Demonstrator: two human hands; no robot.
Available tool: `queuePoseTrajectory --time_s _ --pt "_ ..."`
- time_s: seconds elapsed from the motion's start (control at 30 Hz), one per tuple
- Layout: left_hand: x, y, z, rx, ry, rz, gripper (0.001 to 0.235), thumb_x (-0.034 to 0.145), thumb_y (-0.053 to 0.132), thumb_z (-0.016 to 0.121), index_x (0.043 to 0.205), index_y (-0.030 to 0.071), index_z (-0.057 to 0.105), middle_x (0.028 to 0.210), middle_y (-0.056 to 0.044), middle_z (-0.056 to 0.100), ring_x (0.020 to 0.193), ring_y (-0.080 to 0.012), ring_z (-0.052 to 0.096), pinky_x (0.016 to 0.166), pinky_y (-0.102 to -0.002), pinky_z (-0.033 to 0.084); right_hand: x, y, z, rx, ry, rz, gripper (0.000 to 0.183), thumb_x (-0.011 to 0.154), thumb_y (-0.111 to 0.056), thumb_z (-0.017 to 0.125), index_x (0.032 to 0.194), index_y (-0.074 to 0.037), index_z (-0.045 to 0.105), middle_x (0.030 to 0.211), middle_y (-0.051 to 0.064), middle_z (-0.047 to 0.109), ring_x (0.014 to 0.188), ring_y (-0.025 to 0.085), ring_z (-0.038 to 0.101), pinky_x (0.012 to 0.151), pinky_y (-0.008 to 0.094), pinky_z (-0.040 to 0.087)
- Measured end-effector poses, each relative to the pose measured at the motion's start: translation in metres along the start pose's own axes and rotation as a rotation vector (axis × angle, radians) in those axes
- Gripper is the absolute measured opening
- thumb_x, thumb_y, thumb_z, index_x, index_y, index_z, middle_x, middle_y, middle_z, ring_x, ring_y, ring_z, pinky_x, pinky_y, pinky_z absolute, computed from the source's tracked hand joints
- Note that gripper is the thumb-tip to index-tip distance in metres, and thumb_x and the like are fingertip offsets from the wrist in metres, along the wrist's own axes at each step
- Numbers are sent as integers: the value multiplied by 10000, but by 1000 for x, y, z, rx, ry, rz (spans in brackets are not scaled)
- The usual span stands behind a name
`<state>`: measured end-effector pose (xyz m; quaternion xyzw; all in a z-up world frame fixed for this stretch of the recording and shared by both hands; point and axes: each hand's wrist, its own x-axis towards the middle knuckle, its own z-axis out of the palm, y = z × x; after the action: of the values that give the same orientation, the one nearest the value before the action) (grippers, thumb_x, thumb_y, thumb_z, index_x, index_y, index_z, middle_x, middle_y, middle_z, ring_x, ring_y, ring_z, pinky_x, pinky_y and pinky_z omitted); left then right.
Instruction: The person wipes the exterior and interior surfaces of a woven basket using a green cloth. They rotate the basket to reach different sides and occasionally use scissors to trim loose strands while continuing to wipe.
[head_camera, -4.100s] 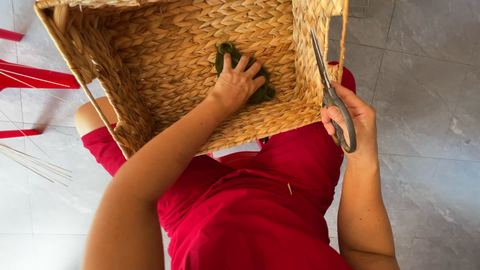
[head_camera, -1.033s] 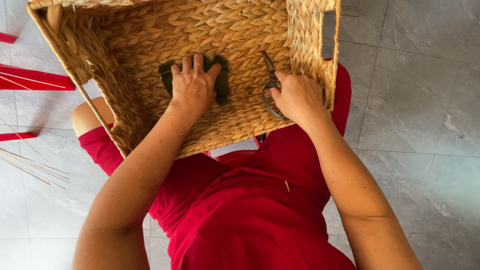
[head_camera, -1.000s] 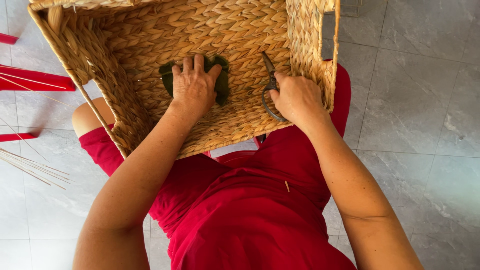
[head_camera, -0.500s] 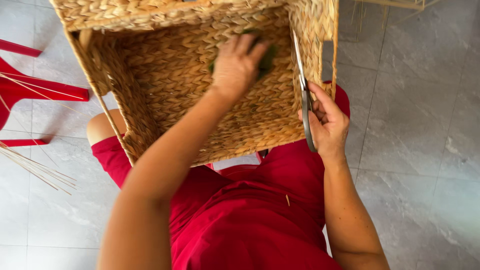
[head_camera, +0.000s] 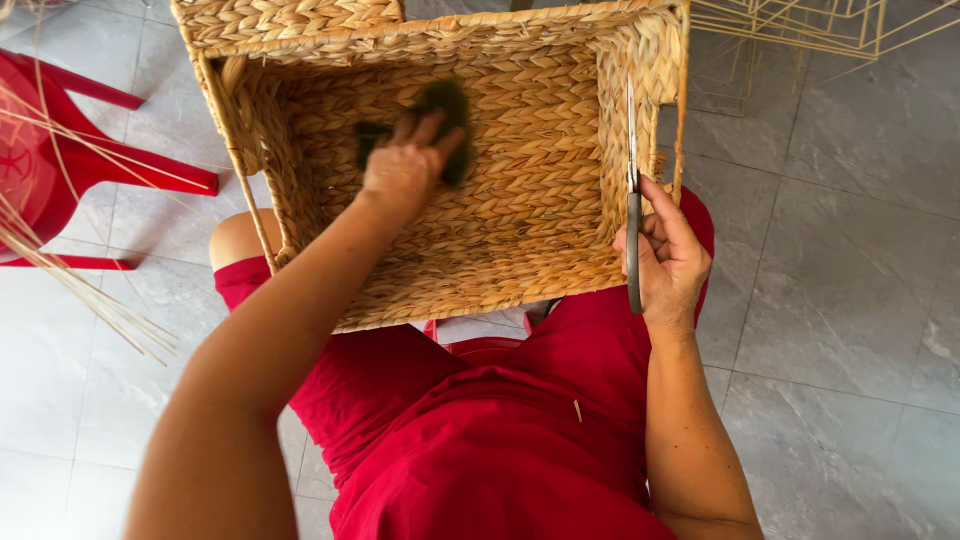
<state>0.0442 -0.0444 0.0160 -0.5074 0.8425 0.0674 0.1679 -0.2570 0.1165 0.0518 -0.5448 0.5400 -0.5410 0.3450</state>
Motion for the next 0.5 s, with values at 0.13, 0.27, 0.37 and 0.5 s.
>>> queuePoseTrajectory --time_s 0.13,0.27,0.37,0.5 --pt "-20 -43 13 12 -120 -264 842 923 81 610 1606 25 123 1622 -284 95 1416 -466 354 911 -443 563 2 -3 -1 -30 -26 -31 488 1057 -134 694 1509 -24 548 889 12 665 772 51 639 661 182 501" --pt "-13 -41 21 69 -61 -424 741 969 164 588 1509 -145 183 1455 -484 291 1264 -561 488 841 -420 570 2 -4 -2 -15 -3 15 505 1019 -125 715 1487 -23 556 850 8 662 720 42 622 613 173 490" --pt "-15 -18 25 -9 -155 -385 772 988 157 605 1543 -159 172 1321 -430 487 1092 -431 636 742 -338 614 -3 -3 3 -28 7 -21 509 1017 -110 726 1485 -9 555 867 11 663 762 51 645 654 178 518" --pt "-15 49 29 74 -112 -118 723 971 95 614 1527 -148 221 1209 -359 566 923 -329 670 596 -285 618 -7 1 5 -40 10 -70 499 1027 -86 725 1486 2 551 885 14 668 789 59 658 683 187 535"
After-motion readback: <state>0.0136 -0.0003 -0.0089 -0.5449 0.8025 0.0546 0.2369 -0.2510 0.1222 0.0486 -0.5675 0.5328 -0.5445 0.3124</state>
